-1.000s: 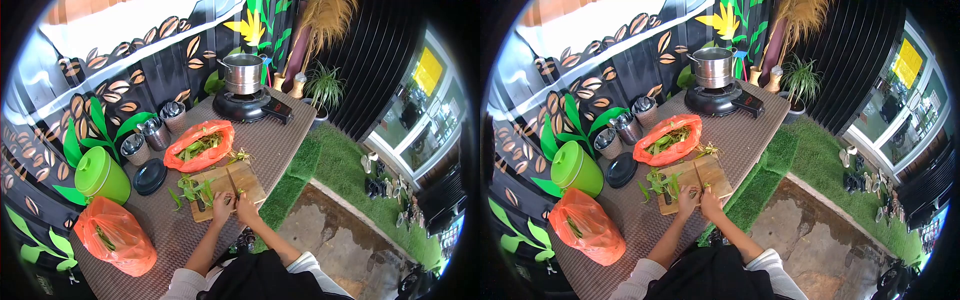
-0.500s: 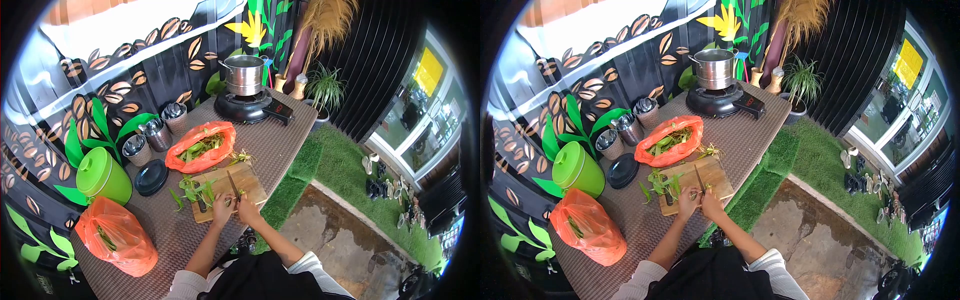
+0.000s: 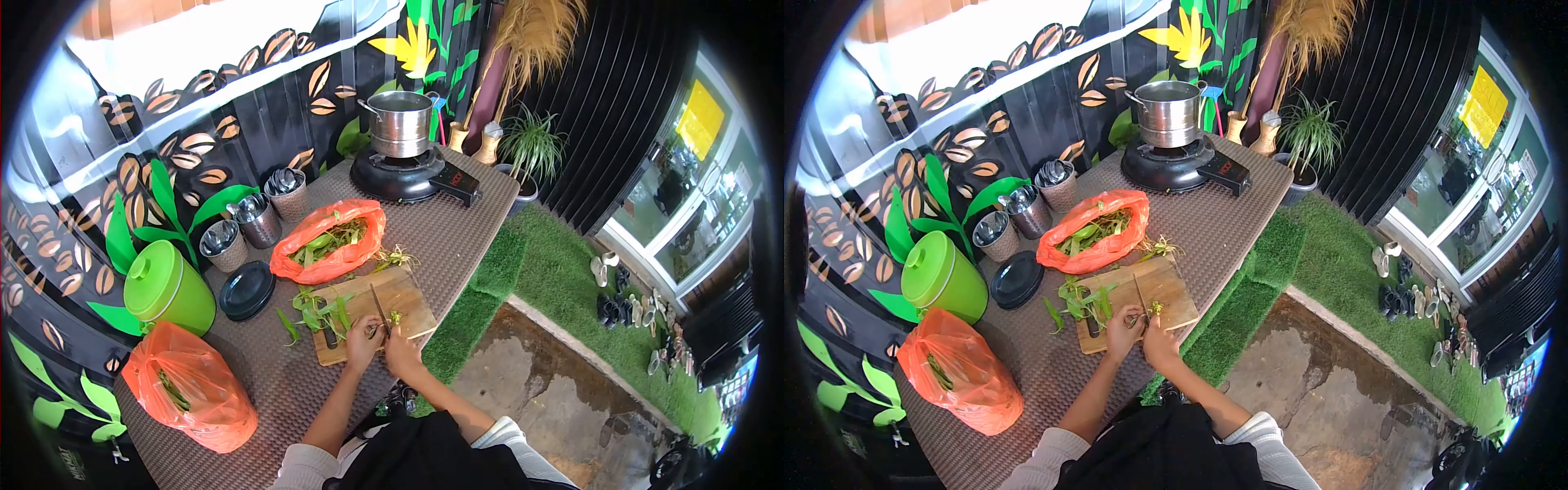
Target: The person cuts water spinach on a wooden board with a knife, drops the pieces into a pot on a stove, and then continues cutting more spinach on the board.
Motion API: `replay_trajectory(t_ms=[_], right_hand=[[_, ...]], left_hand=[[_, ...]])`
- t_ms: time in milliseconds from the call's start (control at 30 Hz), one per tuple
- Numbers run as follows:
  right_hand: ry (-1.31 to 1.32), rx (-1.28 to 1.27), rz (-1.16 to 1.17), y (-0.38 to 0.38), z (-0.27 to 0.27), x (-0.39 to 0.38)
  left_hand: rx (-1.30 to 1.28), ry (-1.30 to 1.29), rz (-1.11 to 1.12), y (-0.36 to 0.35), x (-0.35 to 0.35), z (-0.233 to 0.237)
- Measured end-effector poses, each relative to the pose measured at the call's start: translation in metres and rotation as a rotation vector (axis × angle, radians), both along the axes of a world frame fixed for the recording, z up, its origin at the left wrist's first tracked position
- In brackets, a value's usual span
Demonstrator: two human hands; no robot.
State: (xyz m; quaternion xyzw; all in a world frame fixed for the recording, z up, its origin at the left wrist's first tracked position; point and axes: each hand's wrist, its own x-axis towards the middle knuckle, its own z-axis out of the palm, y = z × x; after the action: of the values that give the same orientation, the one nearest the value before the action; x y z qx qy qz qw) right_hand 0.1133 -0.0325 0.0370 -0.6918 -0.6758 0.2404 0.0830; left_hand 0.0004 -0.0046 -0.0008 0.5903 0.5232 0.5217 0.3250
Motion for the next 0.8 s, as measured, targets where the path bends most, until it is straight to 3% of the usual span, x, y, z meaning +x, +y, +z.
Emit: replay_trajectory(t_ms=[233,400,567,800], right_hand=[[0.064,-0.004,0.050,0.025,-0.002,0.012],[-0.005,-0.001,0.001,0.003,0.002,-0.001],[0.013,0.025,0.008,0.015,0.004,-0.001],[-0.016,0.061,0.010,-0.002,0.005,-0.004]], left_hand=[[0.081,-0.034,0.009,0.001,0.002,-0.011],[0.058,-0.070,0.005,0.001,0.000,-0.009],[0.144,0.101,0.054,-0.003,0.000,0.007],[0.141,0.088,0.034,-0.001,0.000,0.004]])
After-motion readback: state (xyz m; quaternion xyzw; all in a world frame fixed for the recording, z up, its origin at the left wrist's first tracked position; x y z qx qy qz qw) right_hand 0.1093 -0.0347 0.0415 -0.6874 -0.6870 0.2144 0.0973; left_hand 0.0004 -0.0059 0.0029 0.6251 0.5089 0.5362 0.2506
